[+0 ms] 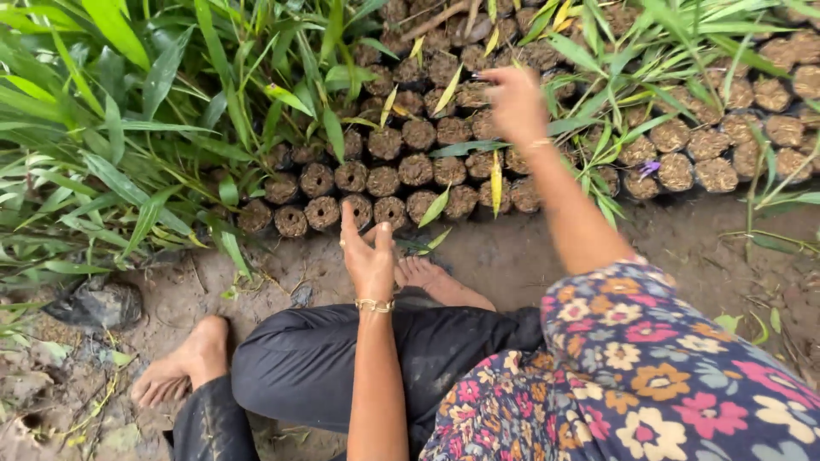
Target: Planting plant cuttings into small nursery bags filled with soil using a wooden stick to make holes.
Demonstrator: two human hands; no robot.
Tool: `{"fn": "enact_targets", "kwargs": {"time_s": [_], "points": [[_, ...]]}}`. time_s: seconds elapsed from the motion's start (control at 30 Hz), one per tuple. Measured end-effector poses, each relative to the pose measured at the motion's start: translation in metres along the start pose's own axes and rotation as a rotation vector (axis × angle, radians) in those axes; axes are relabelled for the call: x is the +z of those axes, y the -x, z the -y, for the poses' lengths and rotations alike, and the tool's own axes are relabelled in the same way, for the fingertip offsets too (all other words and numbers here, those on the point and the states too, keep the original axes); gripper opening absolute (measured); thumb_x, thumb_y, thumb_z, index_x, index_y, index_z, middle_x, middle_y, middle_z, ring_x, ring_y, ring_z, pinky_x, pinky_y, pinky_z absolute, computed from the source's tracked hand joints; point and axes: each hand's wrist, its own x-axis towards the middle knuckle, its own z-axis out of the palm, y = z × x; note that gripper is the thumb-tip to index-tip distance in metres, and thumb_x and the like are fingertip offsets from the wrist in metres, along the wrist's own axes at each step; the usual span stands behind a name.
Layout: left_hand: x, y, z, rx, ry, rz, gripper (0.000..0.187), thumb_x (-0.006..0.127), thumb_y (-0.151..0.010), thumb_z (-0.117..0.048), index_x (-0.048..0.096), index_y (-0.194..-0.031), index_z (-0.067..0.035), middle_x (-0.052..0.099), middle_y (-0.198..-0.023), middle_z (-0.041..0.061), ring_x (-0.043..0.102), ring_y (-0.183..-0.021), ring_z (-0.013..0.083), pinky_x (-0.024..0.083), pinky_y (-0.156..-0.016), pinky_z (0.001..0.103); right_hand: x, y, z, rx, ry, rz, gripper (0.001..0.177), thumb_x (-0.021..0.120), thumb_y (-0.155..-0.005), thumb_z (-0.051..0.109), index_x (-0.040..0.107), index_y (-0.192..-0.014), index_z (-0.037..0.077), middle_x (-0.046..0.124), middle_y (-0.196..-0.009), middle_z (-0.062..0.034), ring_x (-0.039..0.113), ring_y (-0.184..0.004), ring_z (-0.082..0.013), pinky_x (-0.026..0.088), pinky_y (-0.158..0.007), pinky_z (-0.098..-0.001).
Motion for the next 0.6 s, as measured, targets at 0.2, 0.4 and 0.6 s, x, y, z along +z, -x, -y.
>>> {"fn": "enact_targets", "kwargs": {"time_s": [0.2, 0.4, 0.6], "points": [[0.011, -0.01, 0.007, 0.006, 0.052, -0.003, 0.068, 0.062, -0.101, -0.014, 0.031, -0.161, -0.009, 0.028, -0.16, 0.029, 0.069, -0.107, 0.0253, 0.067, -0.084, 0.039, -0.201, 0.049, -0.17, 0.501, 0.689, -0.613, 0.049, 0.077, -0.091, 0.004, 0.05, -0.118, 0.033, 0.037, -0.131, 0.0015, 0.06, -0.122, -0.0285, 0.053, -0.105, -0.0434], [0.015, -0.003, 0.008, 0.065, -0.14, 0.078, 0.059, 0.062, -0.1, -0.012, 0.042, -0.154, -0.002, 0.042, -0.15, 0.033, 0.067, -0.114, 0.0367, 0.063, -0.09, 0.048, -0.186, 0.078, -0.157, 0.49, 0.871, -0.213, 0.027, 0.076, -0.097, 0.028, 0.074, -0.118, 0.012, 0.045, -0.119, -0.0104, 0.053, -0.113, -0.0398, 0.057, -0.083, -0.0605], [0.021, -0.013, 0.031, 0.078, -0.265, 0.162, 0.05, 0.063, -0.1, -0.021, 0.054, -0.147, -0.004, 0.061, -0.136, 0.027, 0.071, -0.108, 0.0396, 0.06, -0.09, 0.054, -0.087, 0.065, -0.033, 0.072, 0.521, -0.059, 0.039, 0.062, -0.115, 0.029, 0.057, -0.084, 0.006, 0.057, -0.099, -0.0147, 0.061, -0.103, -0.0369, 0.05, -0.094, -0.0465]]}}
